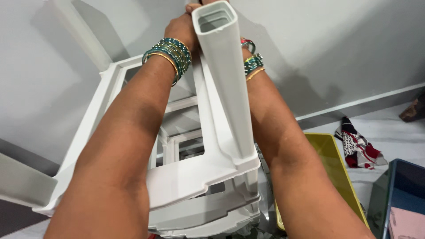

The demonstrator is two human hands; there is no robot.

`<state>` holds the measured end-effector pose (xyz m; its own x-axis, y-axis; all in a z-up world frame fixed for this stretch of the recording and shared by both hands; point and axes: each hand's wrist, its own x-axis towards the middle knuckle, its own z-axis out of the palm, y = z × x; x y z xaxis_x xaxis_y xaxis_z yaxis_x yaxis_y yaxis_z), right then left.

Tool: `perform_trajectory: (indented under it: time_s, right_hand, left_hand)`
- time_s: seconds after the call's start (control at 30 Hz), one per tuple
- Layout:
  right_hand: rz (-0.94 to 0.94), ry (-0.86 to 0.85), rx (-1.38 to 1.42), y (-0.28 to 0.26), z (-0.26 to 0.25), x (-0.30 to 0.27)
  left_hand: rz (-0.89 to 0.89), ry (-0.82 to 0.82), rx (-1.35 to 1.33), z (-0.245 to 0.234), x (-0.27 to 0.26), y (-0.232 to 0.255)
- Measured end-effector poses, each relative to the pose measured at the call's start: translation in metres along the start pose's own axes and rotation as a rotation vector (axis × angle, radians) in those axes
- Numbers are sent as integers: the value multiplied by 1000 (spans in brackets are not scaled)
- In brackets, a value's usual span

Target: The person assembles a white plastic storage rack by inserting square legs into the frame and stacking drawer units. They handle drawer frames, legs, and a yellow bin, arranging components on the floor.

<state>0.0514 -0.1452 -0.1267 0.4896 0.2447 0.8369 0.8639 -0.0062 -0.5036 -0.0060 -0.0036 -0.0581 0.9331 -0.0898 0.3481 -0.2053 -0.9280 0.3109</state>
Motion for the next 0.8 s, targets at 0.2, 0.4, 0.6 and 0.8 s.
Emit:
perform_trajectory:
  time_s: [0.2,0.4,0.6,0.8]
  right_hand:
    - [-12,-103,-112,-28,-35,19]
    - [111,-83,-253,-27,-30,28]
    - [301,-46,0,-38,-27,15]
    - [194,-3,-125,-27,-18,26]
  left_hand:
    - [63,-52,-51,-4,-6,-5]
    - [83,-12,120,13,17,-14]
    - [192,-20,157,11,16,-19]
    - [116,-41,158,12,21,-16]
